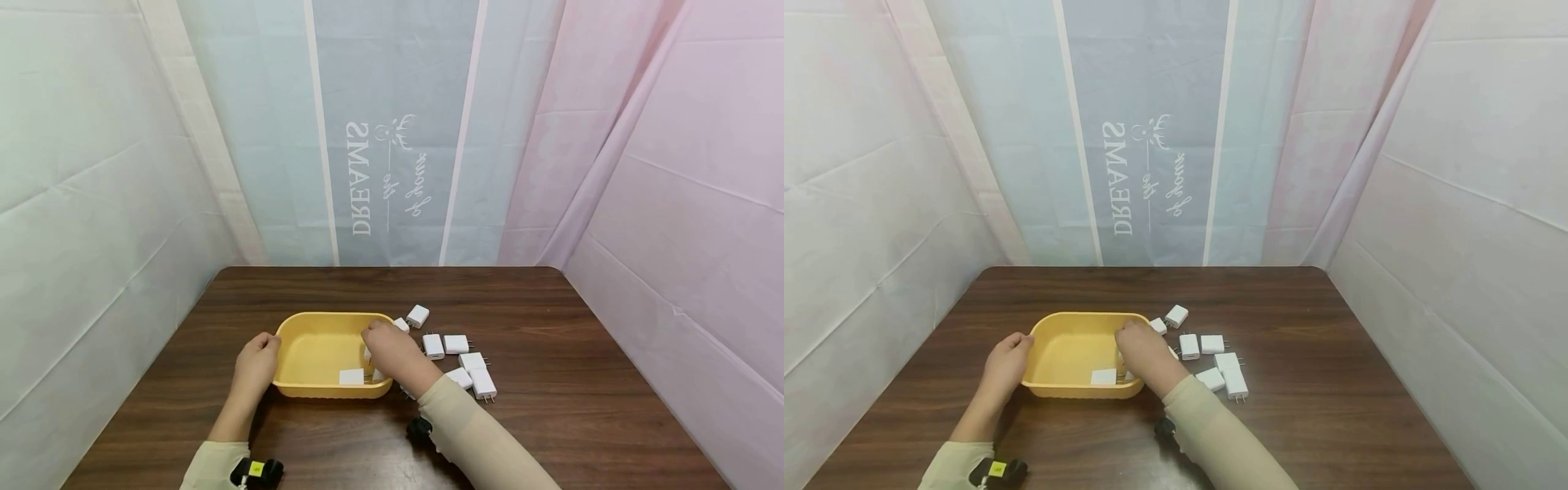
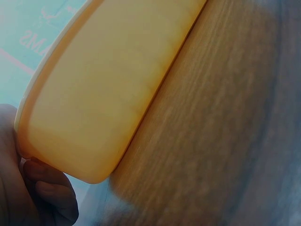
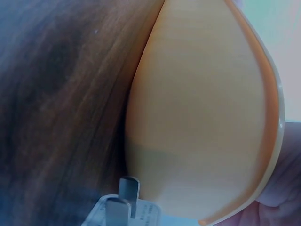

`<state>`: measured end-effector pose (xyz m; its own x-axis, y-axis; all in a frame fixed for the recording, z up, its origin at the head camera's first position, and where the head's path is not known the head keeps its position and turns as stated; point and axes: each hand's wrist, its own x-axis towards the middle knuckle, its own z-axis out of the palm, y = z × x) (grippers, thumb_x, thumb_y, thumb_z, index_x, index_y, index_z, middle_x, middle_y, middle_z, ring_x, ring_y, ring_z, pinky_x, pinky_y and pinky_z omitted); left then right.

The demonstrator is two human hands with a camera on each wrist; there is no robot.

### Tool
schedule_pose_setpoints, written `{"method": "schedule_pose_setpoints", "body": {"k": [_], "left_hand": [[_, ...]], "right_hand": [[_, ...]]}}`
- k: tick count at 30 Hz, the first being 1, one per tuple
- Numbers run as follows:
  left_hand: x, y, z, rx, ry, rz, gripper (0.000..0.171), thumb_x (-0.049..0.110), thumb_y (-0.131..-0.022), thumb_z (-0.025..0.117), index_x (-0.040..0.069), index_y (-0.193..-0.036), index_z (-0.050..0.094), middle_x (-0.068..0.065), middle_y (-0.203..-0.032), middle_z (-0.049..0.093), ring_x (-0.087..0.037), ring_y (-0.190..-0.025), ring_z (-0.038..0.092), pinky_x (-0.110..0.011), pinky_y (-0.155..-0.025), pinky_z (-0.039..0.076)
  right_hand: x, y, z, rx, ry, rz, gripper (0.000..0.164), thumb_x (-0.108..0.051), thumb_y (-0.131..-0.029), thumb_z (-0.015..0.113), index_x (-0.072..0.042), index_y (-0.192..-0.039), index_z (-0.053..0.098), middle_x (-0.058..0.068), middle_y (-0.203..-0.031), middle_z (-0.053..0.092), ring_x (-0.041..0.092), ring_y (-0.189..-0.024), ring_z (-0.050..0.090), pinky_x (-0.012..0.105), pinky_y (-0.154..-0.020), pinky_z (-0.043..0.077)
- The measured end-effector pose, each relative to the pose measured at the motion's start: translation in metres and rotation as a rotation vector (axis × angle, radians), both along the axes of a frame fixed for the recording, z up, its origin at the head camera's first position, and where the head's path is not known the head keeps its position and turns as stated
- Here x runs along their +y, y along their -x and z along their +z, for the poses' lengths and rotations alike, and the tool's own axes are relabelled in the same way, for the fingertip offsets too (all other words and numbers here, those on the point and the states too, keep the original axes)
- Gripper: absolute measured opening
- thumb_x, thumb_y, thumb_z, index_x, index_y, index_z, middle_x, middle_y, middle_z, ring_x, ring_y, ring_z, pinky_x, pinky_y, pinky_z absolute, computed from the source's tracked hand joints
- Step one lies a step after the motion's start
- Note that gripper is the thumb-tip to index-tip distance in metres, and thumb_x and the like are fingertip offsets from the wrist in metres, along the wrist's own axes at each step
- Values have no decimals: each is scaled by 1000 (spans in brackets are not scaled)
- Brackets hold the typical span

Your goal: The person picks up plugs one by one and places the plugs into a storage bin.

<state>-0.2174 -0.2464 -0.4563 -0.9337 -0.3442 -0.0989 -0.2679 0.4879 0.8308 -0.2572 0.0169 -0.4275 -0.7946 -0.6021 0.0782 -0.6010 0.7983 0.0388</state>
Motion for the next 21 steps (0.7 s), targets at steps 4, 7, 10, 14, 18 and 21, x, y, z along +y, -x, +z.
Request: {"method": "schedule_pose_setpoints", "body": {"k": [4, 7, 10, 14, 18, 21], "left_hand": [[0, 0, 0, 6, 2, 4, 45, 45, -101, 37, 7, -101, 61, -10, -82, 56, -21, -71, 53, -31, -61, 43], [0, 0, -1, -2, -7, 3, 45, 45, -101, 37, 7, -101, 61, -11, -83, 57, -21, -71, 54, -31, -61, 44], [0, 0, -1, -5, -11, 2, 45, 46, -101, 37, 7, -101, 60, -11, -84, 57, -21, -71, 54, -31, -61, 44], [0, 0, -1, 9, -1, 2, 44, 44, -101, 37, 7, -100, 61, -10, -80, 56, -22, -69, 54, -32, -60, 44], [0, 0, -1, 12, 2, 3, 44, 44, -101, 37, 7, -100, 60, -9, -79, 54, -21, -69, 53, -32, -60, 43], [0, 0, -1, 13, 4, 8, 44, 44, -101, 37, 7, -100, 60, -9, -79, 54, -21, -70, 53, -31, -61, 43]], "right_hand": [[0, -1, 2, -5, -5, -2, 24, -8, -90, 62, -13, -113, 67, 2, -102, 61, 14, -78, 60, 27, -61, 50], [0, -1, 1, 5, -7, 4, 22, -9, -89, 63, -13, -109, 68, 1, -98, 60, 13, -75, 60, 27, -60, 49], [0, 0, 0, 20, -12, 14, 19, -9, -88, 63, -13, -106, 68, 1, -95, 60, 13, -74, 59, 26, -60, 50], [0, 1, -2, 11, -14, 11, 18, -9, -90, 61, -14, -106, 68, 1, -94, 60, 12, -72, 58, 25, -58, 48], [0, 1, -2, -3, -16, 2, 18, -9, -92, 60, -14, -107, 68, 1, -95, 59, 12, -72, 57, 26, -57, 47], [0, 1, -1, -5, -15, -1, 20, -8, -91, 61, -14, -108, 68, 1, -97, 60, 12, -75, 59, 26, -58, 49]]}}
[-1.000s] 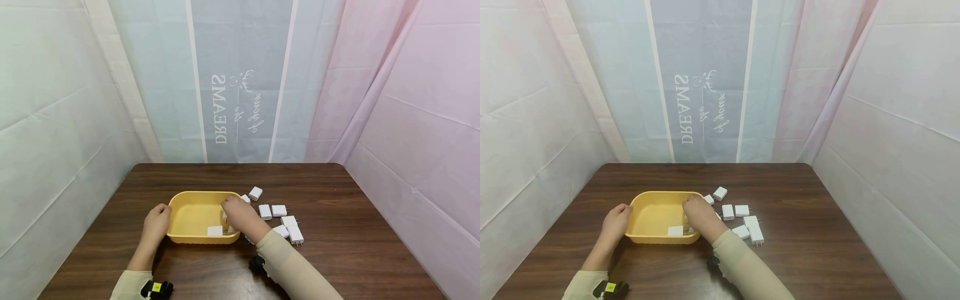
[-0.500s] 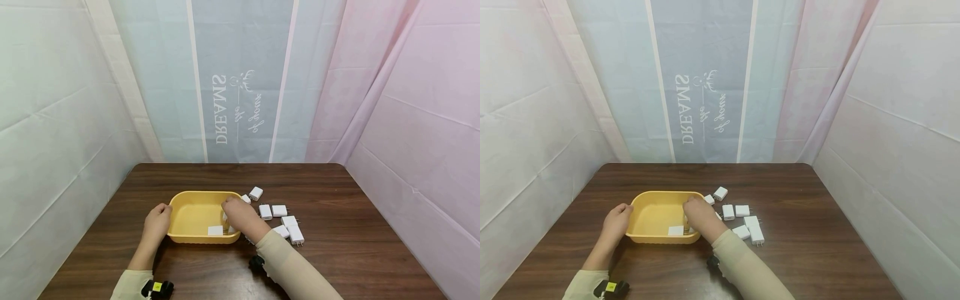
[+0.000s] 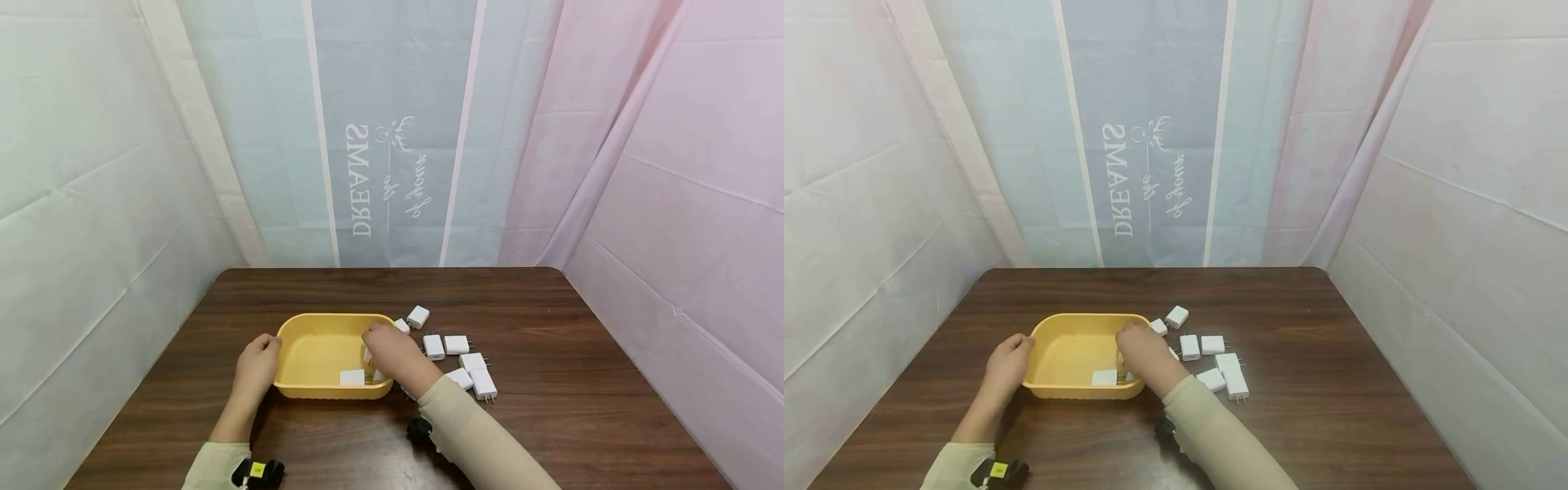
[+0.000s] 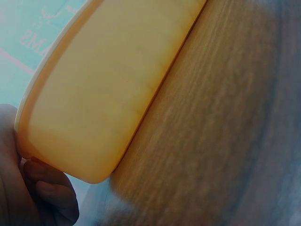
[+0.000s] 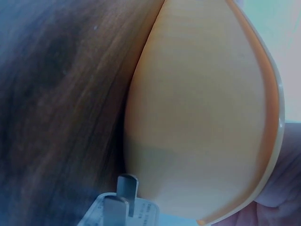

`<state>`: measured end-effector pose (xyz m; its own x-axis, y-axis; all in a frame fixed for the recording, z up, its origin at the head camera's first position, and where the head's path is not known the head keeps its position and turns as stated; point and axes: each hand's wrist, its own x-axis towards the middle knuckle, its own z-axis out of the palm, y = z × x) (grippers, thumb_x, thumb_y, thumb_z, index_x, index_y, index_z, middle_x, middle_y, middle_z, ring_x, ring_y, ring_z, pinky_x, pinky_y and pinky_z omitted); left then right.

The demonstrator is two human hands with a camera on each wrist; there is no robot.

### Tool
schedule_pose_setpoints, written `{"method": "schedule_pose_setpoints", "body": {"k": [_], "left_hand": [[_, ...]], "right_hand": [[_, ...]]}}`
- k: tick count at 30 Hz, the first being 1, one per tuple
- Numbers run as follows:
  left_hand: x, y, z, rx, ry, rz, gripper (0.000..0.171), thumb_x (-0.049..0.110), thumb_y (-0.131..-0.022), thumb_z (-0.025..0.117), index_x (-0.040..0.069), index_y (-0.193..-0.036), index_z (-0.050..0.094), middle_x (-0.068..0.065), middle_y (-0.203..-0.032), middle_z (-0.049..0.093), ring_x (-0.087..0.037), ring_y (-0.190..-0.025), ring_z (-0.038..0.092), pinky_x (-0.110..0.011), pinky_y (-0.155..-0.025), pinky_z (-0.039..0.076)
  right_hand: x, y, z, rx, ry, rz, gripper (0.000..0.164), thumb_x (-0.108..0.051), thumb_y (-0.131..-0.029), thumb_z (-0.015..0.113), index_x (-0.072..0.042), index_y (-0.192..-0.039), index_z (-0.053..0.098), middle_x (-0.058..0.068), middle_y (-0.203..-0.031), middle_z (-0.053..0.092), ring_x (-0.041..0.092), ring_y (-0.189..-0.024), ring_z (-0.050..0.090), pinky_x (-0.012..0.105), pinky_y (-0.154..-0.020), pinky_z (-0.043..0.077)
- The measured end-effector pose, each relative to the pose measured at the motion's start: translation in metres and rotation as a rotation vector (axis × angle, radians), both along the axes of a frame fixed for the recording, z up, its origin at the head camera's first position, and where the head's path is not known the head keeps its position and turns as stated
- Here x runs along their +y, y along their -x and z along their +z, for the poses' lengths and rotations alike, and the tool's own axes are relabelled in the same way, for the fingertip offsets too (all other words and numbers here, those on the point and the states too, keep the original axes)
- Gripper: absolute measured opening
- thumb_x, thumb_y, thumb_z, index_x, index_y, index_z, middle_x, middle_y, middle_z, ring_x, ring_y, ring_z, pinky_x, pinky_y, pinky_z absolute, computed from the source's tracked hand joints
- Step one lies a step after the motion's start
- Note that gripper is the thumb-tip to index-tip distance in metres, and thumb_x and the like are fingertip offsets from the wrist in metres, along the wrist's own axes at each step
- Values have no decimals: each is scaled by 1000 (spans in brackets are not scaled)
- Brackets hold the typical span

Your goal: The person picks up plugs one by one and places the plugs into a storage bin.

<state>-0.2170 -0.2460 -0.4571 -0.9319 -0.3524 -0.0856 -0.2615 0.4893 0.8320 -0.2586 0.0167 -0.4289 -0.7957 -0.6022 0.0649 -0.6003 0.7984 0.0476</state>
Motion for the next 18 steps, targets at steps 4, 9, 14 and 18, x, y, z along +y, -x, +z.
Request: {"method": "schedule_pose_setpoints", "body": {"k": [4, 9, 14, 18], "left_hand": [[0, 0, -1, -3, 1, -2, 44, 44, -101, 37, 7, -100, 60, -9, -80, 54, -21, -70, 53, -31, -61, 43], [0, 0, -1, -8, -12, -8, 44, 44, -101, 37, 6, -101, 60, -10, -80, 54, -22, -70, 52, -32, -60, 43], [0, 0, -1, -13, -26, -7, 44, 43, -101, 37, 5, -101, 60, -10, -78, 54, -22, -69, 52, -32, -59, 43], [0, 0, -2, -11, -24, -7, 44, 43, -101, 37, 5, -100, 59, -9, -77, 53, -21, -68, 53, -32, -58, 43]], "right_hand": [[0, -1, 1, -14, 2, -8, 22, -9, -92, 59, -14, -112, 67, 1, -103, 61, 13, -80, 61, 27, -62, 51], [1, -2, 4, -14, 14, 3, 24, -10, -94, 57, -15, -116, 66, 1, -106, 62, 13, -84, 63, 26, -64, 53], [4, -1, 10, -9, 32, 51, 27, -11, -90, 62, -13, -117, 65, 1, -107, 62, 13, -92, 63, 26, -73, 53], [7, 0, 19, -35, 71, 67, 34, -13, -88, 65, -10, -122, 63, 3, -116, 63, 16, -103, 62, 28, -83, 52]]}}
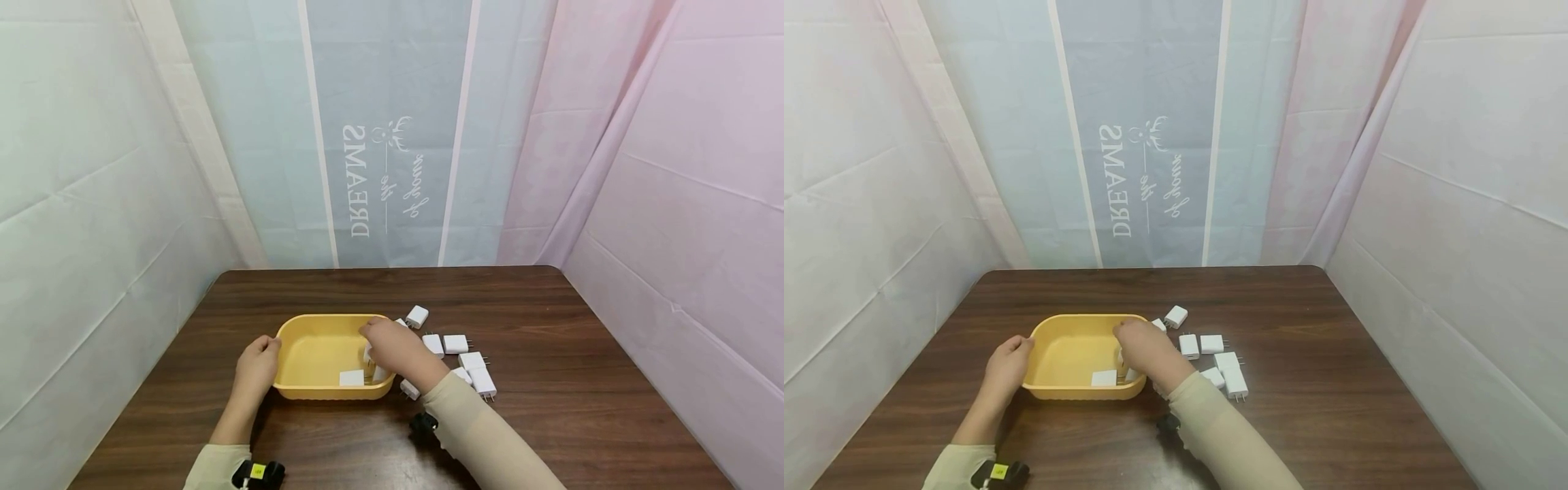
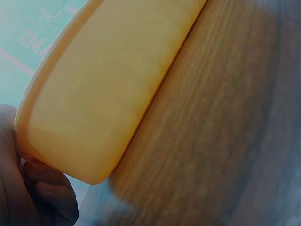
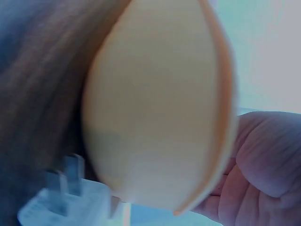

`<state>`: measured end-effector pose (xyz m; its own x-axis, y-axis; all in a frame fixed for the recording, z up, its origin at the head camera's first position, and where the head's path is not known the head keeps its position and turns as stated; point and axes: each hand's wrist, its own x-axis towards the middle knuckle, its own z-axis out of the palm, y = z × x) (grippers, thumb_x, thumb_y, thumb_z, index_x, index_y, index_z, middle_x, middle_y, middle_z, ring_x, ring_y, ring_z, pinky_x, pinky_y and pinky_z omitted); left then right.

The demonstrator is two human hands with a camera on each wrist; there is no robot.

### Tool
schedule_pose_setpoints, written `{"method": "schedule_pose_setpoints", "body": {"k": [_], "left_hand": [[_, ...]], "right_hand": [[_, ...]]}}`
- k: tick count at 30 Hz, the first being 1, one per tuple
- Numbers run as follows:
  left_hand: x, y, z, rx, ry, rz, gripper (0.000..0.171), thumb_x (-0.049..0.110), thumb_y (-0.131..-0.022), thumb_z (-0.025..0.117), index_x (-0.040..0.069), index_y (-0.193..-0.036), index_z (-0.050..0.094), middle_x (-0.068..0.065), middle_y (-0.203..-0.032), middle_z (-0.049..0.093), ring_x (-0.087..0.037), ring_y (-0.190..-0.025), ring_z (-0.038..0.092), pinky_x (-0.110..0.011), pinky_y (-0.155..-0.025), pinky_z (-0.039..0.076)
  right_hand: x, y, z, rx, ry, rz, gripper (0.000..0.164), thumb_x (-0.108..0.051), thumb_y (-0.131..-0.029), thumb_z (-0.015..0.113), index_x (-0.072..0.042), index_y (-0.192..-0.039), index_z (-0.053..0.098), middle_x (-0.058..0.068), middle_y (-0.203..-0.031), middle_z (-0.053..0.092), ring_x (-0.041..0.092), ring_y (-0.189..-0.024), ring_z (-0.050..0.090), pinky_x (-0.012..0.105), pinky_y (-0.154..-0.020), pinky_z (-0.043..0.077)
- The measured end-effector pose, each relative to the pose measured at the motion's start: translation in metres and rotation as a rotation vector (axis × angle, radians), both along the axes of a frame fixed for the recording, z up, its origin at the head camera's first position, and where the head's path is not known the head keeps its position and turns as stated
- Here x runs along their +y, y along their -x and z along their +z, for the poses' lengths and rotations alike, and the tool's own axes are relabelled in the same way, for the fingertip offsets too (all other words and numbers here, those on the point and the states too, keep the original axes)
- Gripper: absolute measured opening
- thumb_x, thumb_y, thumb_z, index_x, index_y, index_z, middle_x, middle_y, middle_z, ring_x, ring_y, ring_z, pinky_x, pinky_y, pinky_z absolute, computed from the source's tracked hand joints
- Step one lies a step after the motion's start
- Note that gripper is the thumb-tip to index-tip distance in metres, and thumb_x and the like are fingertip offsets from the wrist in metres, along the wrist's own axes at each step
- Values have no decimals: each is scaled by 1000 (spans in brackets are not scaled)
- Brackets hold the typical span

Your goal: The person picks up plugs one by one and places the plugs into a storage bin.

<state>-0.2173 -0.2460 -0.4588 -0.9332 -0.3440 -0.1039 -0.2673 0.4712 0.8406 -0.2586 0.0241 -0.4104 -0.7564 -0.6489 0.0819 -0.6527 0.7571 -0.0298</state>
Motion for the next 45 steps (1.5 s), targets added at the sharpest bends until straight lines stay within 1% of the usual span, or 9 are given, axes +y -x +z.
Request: {"method": "schedule_pose_setpoints", "body": {"k": [6, 16, 24, 27, 30, 32, 37, 41, 45], "left_hand": [[0, -1, 0, 3, 4, -3, 44, 43, -101, 37, 5, -101, 60, -9, -77, 54, -21, -67, 53, -31, -58, 43], [0, -1, 0, 5, 12, 1, 42, 41, -102, 37, 5, -99, 60, -10, -78, 54, -22, -68, 53, -32, -58, 44], [0, -1, 0, 5, 16, 2, 43, 42, -101, 37, 5, -99, 60, -10, -78, 54, -21, -68, 53, -31, -59, 43], [1, -1, -1, 5, 22, 4, 43, 42, -101, 37, 6, -98, 60, -10, -78, 54, -21, -69, 53, -31, -59, 43], [1, -1, -1, 5, 26, 5, 43, 43, -101, 37, 6, -98, 60, -10, -78, 53, -22, -68, 52, -31, -59, 43], [1, -1, -1, 9, 28, 5, 43, 42, -101, 37, 5, -98, 60, -10, -77, 53, -21, -68, 52, -32, -60, 43], [1, -1, 0, 7, 19, 8, 43, 42, -101, 37, 6, -100, 60, -10, -78, 54, -21, -69, 52, -32, -60, 43], [1, -1, 0, 1, 13, 1, 44, 43, -101, 37, 6, -101, 60, -10, -79, 54, -21, -69, 53, -31, -60, 43], [1, -1, 1, 1, 12, -2, 44, 43, -101, 37, 5, -101, 60, -10, -79, 54, -21, -69, 53, -31, -59, 43]], "right_hand": [[9, -3, 14, -28, 51, -11, 39, -16, -89, 65, -11, -128, 60, 5, -121, 60, 18, -106, 62, 29, -83, 52], [29, -4, 37, -115, 90, -127, 41, -24, -90, 65, -8, -128, 60, 7, -122, 61, 19, -109, 60, 36, -89, 51], [50, 1, 42, -158, 135, -172, 33, -28, -91, 64, -8, -117, 66, 6, -109, 66, 18, -99, 61, 38, -81, 52], [56, 3, 44, -205, 132, -180, 24, -29, -91, 65, -10, -105, 69, 4, -94, 68, 16, -81, 62, 34, -69, 52], [61, 6, 45, -249, 130, -181, 13, -26, -89, 67, -13, -89, 69, -1, -75, 63, 13, -63, 55, 30, -57, 46], [64, 7, 46, -261, 123, -182, 14, -26, -88, 67, -16, -78, 66, -3, -67, 59, 12, -57, 50, 29, -54, 43], [71, 10, 43, -273, 85, -206, 24, -21, -85, 67, -17, -64, 57, -5, -61, 49, 11, -54, 43, 28, -52, 37], [75, 12, 39, -329, 79, -247, 26, -14, -81, 69, -14, -60, 52, -5, -57, 42, 12, -52, 38, 28, -49, 33], [77, 14, 35, -369, 85, -319, 22, -10, -78, 72, -14, -62, 57, -2, -59, 47, 13, -52, 40, 28, -48, 34]]}}
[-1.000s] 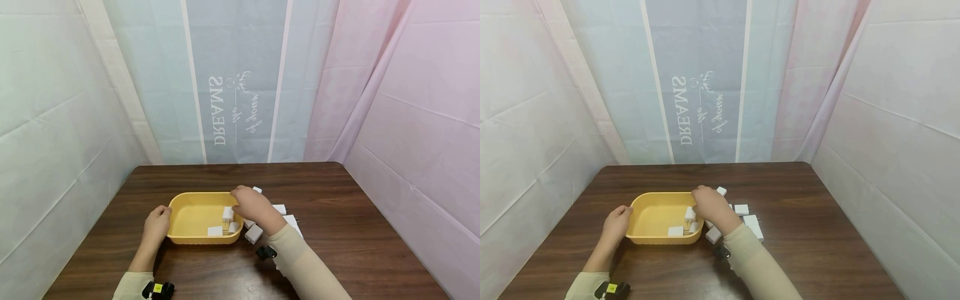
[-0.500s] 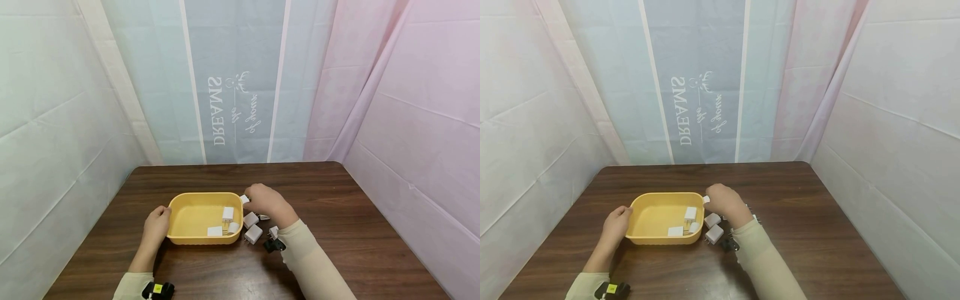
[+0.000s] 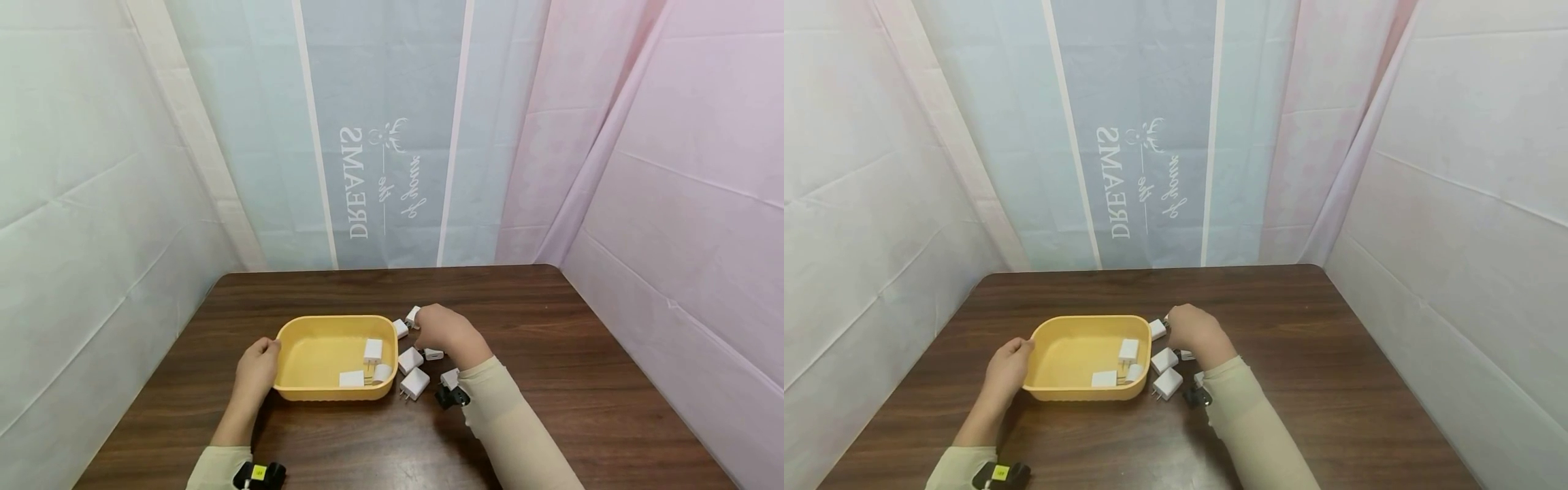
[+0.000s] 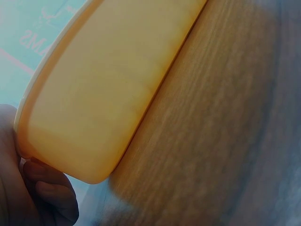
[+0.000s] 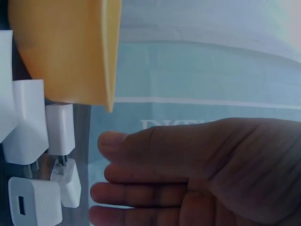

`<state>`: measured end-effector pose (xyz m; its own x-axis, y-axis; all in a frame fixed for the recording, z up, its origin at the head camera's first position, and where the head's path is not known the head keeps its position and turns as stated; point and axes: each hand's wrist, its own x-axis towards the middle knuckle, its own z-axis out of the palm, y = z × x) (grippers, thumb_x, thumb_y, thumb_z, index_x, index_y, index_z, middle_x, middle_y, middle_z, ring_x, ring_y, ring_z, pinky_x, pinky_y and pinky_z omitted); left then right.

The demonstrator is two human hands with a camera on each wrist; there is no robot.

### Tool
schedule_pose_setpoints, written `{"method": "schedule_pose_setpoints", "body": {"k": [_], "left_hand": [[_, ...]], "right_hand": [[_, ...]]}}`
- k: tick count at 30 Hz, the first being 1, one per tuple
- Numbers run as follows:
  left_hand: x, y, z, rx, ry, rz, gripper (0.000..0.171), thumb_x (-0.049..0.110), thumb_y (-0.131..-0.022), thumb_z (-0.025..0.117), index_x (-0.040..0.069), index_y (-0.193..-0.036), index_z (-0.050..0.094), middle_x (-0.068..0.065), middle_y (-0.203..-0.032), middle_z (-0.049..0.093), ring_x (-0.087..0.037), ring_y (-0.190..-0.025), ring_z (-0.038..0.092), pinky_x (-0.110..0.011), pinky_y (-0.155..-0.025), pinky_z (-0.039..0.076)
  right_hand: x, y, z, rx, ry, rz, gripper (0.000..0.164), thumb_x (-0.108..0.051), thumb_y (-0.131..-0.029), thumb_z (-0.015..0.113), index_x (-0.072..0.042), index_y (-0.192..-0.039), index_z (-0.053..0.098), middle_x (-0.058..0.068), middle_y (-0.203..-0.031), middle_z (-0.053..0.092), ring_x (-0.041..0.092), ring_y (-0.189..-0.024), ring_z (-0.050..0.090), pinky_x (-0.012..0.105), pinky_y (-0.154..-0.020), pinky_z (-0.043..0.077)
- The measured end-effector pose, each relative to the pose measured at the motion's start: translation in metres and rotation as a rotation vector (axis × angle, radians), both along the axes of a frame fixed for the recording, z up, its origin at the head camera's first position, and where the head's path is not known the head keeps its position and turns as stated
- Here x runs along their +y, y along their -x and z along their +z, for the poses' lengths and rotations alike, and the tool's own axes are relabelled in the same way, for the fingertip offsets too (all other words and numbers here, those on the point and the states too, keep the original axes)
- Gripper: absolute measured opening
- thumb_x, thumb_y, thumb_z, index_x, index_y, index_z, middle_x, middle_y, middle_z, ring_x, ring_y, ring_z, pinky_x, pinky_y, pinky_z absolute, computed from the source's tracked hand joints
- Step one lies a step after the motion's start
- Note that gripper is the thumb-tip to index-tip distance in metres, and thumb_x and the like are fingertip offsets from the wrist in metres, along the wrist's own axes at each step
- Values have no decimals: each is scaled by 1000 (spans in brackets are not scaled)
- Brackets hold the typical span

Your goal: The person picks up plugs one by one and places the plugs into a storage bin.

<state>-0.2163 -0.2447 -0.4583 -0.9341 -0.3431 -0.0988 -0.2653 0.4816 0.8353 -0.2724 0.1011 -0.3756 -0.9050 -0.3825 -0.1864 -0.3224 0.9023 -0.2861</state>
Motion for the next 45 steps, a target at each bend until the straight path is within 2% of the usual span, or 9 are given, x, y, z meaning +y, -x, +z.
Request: {"method": "schedule_pose_setpoints", "body": {"k": [6, 10, 20, 25, 33, 38, 45], "left_hand": [[-1, 1, -2, 8, 9, 5, 45, 43, -101, 37, 5, -98, 60, -10, -78, 54, -21, -68, 53, -32, -59, 43], [-1, 1, -2, 10, 13, 6, 45, 43, -101, 37, 6, -98, 61, -10, -78, 54, -22, -68, 53, -32, -59, 43], [-1, 1, -2, 19, -1, 3, 43, 42, -101, 37, 5, -98, 61, -11, -78, 54, -22, -67, 53, -32, -59, 44], [-1, 2, -2, 24, -4, 2, 45, 43, -101, 37, 5, -97, 60, -10, -77, 54, -22, -66, 52, -32, -58, 44], [0, 2, 1, 15, -9, 11, 42, 41, -101, 39, 6, -97, 61, -10, -78, 54, -21, -68, 53, -32, -59, 44], [1, 2, 2, 9, -8, 22, 42, 42, -101, 40, 6, -96, 62, -9, -78, 55, -21, -69, 53, -31, -60, 44], [0, 1, 1, -3, -6, 23, 44, 44, -100, 39, 7, -97, 62, -9, -81, 56, -21, -71, 53, -31, -61, 44]], "right_hand": [[-1, 3, -8, -11, -68, -127, 16, -13, -77, 74, -14, -68, 61, 0, -69, 58, 16, -57, 46, 31, -49, 38], [-2, 3, -11, -3, -72, -170, 15, -12, -77, 74, -14, -67, 62, 1, -72, 60, 17, -57, 46, 31, -48, 38], [-8, 9, -25, 47, -109, -233, 10, -16, -79, 72, -14, -72, 66, 2, -79, 64, 19, -64, 53, 35, -52, 44], [-11, 9, -29, 68, -96, -259, 8, -13, -84, 66, -12, -76, 66, 5, -79, 63, 20, -62, 54, 36, -49, 43], [-14, 10, -36, 89, -79, -318, 9, -12, -88, 62, -9, -84, 70, 9, -88, 67, 21, -64, 57, 37, -50, 46], [-16, 11, -38, 91, -84, -325, 12, -16, -90, 62, -9, -85, 71, 11, -91, 68, 22, -67, 60, 39, -51, 49], [-18, 12, -41, 87, -84, -307, 13, -11, -91, 59, -7, -87, 71, 12, -91, 69, 24, -69, 62, 39, -54, 50]]}}
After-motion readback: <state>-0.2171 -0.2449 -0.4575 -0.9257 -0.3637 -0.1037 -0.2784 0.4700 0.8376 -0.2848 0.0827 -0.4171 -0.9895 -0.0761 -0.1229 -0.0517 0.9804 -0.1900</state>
